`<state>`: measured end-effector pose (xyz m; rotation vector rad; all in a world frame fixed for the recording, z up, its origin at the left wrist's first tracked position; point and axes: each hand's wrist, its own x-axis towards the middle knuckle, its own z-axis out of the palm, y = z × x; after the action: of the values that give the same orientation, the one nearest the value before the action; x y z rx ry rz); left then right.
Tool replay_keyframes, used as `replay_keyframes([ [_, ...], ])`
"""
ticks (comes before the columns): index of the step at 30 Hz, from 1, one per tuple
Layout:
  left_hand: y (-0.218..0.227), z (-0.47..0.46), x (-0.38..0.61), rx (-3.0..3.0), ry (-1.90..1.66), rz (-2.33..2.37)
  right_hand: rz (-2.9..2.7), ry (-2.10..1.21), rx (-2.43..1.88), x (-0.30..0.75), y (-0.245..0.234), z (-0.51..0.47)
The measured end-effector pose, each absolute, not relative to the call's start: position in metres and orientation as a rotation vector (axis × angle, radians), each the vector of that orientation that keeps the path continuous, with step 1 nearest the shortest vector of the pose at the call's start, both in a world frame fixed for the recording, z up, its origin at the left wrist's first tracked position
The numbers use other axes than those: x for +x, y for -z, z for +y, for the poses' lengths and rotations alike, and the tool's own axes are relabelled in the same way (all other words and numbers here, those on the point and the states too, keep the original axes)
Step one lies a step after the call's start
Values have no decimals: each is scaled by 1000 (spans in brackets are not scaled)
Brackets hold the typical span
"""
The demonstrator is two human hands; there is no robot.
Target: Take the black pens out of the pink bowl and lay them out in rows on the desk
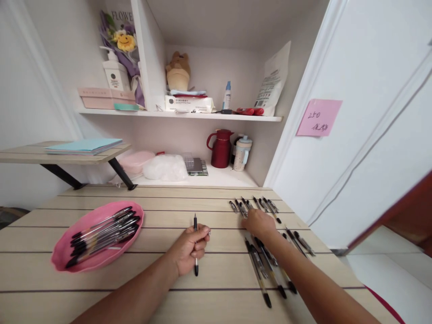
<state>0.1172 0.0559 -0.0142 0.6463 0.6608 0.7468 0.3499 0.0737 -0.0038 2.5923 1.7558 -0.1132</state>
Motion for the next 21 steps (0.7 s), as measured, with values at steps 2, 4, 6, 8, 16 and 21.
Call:
replay_keyframes([
  [2,15,56,117,647,-740,663,1756,106,2604,351,3,76],
  [4,15,57,117,648,-733,661,1754,101,2612,353,2,77],
  [6,16,57,117,650,-728,656,1755,95,2617,354,0,76],
  [8,16,58,117,650,-726,655,1764,82,2647,351,-4,73],
  [16,15,57,118,651,-729,630,2436,1464,2552,283,-16,38],
  [21,15,57,118,669,-740,625,2412,1721,2623,256,-11,26],
])
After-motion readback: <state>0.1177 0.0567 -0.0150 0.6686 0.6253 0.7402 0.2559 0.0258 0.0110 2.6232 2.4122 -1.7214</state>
